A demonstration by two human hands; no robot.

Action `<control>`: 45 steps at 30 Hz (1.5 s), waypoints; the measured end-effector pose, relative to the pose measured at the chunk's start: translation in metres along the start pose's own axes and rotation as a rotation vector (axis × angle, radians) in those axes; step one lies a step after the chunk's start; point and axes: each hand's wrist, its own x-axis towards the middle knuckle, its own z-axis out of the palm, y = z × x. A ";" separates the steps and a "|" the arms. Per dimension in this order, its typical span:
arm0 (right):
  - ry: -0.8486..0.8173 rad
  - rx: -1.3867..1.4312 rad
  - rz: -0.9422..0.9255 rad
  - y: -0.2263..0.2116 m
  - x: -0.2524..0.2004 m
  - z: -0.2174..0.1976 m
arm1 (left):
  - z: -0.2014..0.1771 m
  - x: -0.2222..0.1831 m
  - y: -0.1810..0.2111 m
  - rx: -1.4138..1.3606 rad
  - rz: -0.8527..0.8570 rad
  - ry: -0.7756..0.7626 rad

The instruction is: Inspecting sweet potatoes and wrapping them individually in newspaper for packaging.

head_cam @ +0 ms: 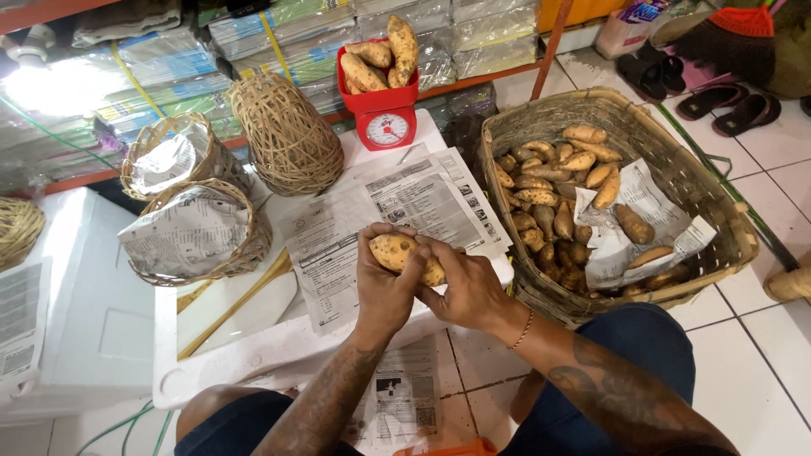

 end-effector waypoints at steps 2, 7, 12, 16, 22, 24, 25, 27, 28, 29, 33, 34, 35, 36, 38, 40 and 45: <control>0.007 -0.038 -0.015 0.007 -0.005 0.003 | 0.007 -0.001 0.009 0.034 -0.012 0.010; 0.016 -0.042 -0.031 0.015 -0.002 0.003 | 0.005 -0.004 0.000 0.116 -0.139 0.012; -0.047 -0.264 -0.036 0.008 0.005 -0.004 | 0.019 0.014 0.019 0.300 -0.208 0.231; -0.148 -0.352 0.026 0.029 -0.005 -0.017 | 0.000 0.071 0.033 0.361 -0.125 0.266; -0.531 -0.233 0.184 0.035 0.008 -0.048 | -0.009 0.147 0.013 0.613 -0.392 0.284; -0.829 -0.146 0.294 0.032 0.009 -0.057 | -0.005 0.166 0.020 0.499 -0.239 0.280; -0.827 -0.145 0.297 0.027 0.015 -0.063 | -0.015 0.187 0.013 0.500 -0.240 0.276; -0.989 -0.105 0.377 0.016 0.026 -0.076 | -0.035 0.228 -0.002 0.220 -0.263 0.273; -0.989 -0.105 0.379 0.021 0.020 -0.073 | -0.030 0.239 0.012 0.220 -0.264 0.271; -1.005 -0.144 0.384 0.026 0.014 -0.071 | -0.026 0.249 0.026 0.325 -0.338 0.228; -1.064 -0.179 0.399 0.033 0.006 -0.068 | -0.024 0.288 0.037 0.484 -0.305 0.107; -1.067 -0.178 0.395 0.030 0.010 -0.068 | -0.023 0.296 0.032 0.485 -0.305 0.111; -1.096 -0.163 0.435 0.027 0.014 -0.069 | -0.023 0.304 0.028 0.619 -0.259 0.102; -1.126 -0.147 0.476 0.024 0.018 -0.069 | -0.023 0.312 0.024 0.751 -0.213 0.093; -1.142 -0.148 0.487 0.022 0.020 -0.069 | -0.019 0.324 0.015 0.856 -0.188 0.051; -1.167 -0.153 0.494 0.022 0.020 -0.068 | -0.019 0.339 0.001 0.955 -0.165 0.016; -1.171 -0.113 0.515 0.030 0.020 -0.062 | -0.020 0.370 -0.032 1.024 -0.079 0.129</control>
